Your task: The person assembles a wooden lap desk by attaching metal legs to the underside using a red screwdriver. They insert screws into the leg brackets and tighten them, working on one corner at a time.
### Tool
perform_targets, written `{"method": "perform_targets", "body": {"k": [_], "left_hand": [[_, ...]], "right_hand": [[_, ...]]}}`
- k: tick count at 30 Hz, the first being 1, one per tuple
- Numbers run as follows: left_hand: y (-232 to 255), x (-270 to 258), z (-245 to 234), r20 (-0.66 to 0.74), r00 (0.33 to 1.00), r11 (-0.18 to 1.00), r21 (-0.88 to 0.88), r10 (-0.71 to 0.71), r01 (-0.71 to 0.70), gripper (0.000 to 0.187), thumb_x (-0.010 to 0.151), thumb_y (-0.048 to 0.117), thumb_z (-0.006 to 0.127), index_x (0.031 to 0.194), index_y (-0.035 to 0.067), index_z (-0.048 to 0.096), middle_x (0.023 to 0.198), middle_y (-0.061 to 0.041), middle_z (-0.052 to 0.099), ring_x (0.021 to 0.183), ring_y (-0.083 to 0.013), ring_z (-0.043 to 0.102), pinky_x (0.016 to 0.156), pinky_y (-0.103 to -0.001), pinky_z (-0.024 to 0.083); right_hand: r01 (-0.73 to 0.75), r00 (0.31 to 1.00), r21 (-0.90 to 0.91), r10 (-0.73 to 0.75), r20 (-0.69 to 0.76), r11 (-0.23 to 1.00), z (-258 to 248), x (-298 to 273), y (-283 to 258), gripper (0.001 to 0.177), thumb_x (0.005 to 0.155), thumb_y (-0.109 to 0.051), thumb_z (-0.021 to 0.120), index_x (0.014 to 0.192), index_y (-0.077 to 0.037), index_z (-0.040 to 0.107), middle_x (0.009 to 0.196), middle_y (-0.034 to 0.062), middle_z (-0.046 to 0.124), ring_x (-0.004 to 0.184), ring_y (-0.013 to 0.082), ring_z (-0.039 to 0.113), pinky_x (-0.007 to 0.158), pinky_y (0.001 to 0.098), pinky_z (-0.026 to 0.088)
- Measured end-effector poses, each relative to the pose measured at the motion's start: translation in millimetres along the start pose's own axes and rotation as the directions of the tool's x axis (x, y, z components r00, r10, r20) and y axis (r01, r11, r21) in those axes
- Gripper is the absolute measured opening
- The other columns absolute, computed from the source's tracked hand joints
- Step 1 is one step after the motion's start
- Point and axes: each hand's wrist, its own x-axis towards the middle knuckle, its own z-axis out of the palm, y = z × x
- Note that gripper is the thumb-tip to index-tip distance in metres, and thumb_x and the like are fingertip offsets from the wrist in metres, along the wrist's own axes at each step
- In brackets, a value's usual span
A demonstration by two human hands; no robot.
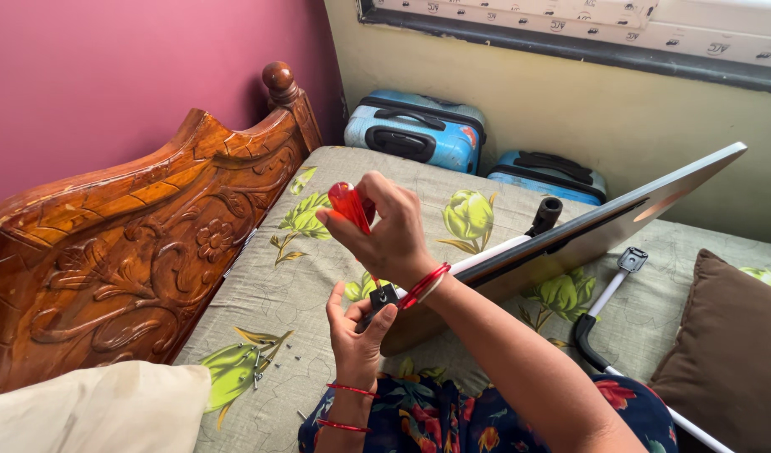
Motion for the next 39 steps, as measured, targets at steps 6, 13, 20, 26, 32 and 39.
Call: {"method": "perform_targets", "body": {"k": [6,13,20,26,32,39], "left_hand": [[-0.5,11.7,0.9,-0.004,0.999,0.999,-0.038,-0.038,0.038,0.111,0.074,0.013,0.087,0.159,0.005,0.016,0.116,-0.013,0.061,0.103,-0.0165,0.061,0.096,-0.032,0.049],[12.8,20.0,-5.3,0.106,0.979,0.983,-0.042,-0.176,0.181,0.117,0.072,0.011,0.089,0.159,0.004,0.011,0.109,-0.014,0.064,0.102,-0.0170,0.062,0.106,-0.034,0.043],[13.8,21.1,-8.0,0.078,0.978,0.979,-0.045,-0.193,0.197,0.115,0.071,0.011,0.088,0.159,0.003,0.015,0.109,-0.011,0.065,0.103,-0.0164,0.062,0.107,-0.037,0.042],[9.9,24.4,-12.3,0.036,0.987,0.987,-0.022,-0.156,0.157,0.105,0.074,0.009,0.086,0.157,0.001,0.023,0.112,-0.013,0.066,0.105,-0.0162,0.062,0.108,-0.035,0.042],[8.1,21.3,-14.7,0.054,0.989,0.990,-0.028,-0.136,0.137,0.098,0.075,0.005,0.084,0.154,0.001,0.025,0.110,-0.013,0.065,0.101,-0.0165,0.064,0.100,-0.034,0.049],[13.0,8.7,-10.3,0.067,0.986,0.989,0.001,-0.150,0.150,0.101,0.075,0.006,0.084,0.155,0.001,0.022,0.110,-0.013,0.066,0.098,-0.0165,0.065,0.095,-0.032,0.052]], "right_hand": [[0.010,0.994,0.091,-0.020,0.109,0.996,-27.6,-6.2,-1.3,0.039,0.089,-0.031,0.084,0.089,-0.002,0.058,0.075,0.0091,0.060,0.069,0.0190,0.060,0.067,0.0330,0.048],[-0.262,0.870,0.390,0.041,0.492,0.883,-59.3,13.5,-3.7,0.039,0.095,-0.026,0.075,0.123,-0.002,0.063,0.102,0.0034,0.073,0.097,0.0103,0.068,0.090,0.0296,0.058],[-0.206,0.862,0.296,0.031,0.505,0.933,-74.1,14.2,-1.0,0.031,0.094,-0.021,0.078,0.115,-0.001,0.065,0.102,0.0050,0.076,0.097,0.0111,0.074,0.090,0.0298,0.062],[0.011,0.937,0.087,-0.041,0.348,0.996,-55.4,4.2,-15.6,0.029,0.090,-0.024,0.082,0.100,-0.002,0.067,0.085,0.0112,0.069,0.074,0.0255,0.069,0.068,0.0374,0.054],[0.117,0.983,-0.057,-0.107,0.151,0.992,-29.4,-10.0,-21.1,0.031,0.089,-0.025,0.080,0.096,-0.002,0.061,0.083,0.0139,0.060,0.071,0.0363,0.062,0.063,0.0439,0.047],[0.053,0.997,-0.062,-0.049,0.059,0.997,-7.9,-16.2,-9.5,0.032,0.092,-0.027,0.080,0.088,-0.004,0.058,0.077,0.0146,0.058,0.066,0.0350,0.060,0.062,0.0424,0.046]]}}
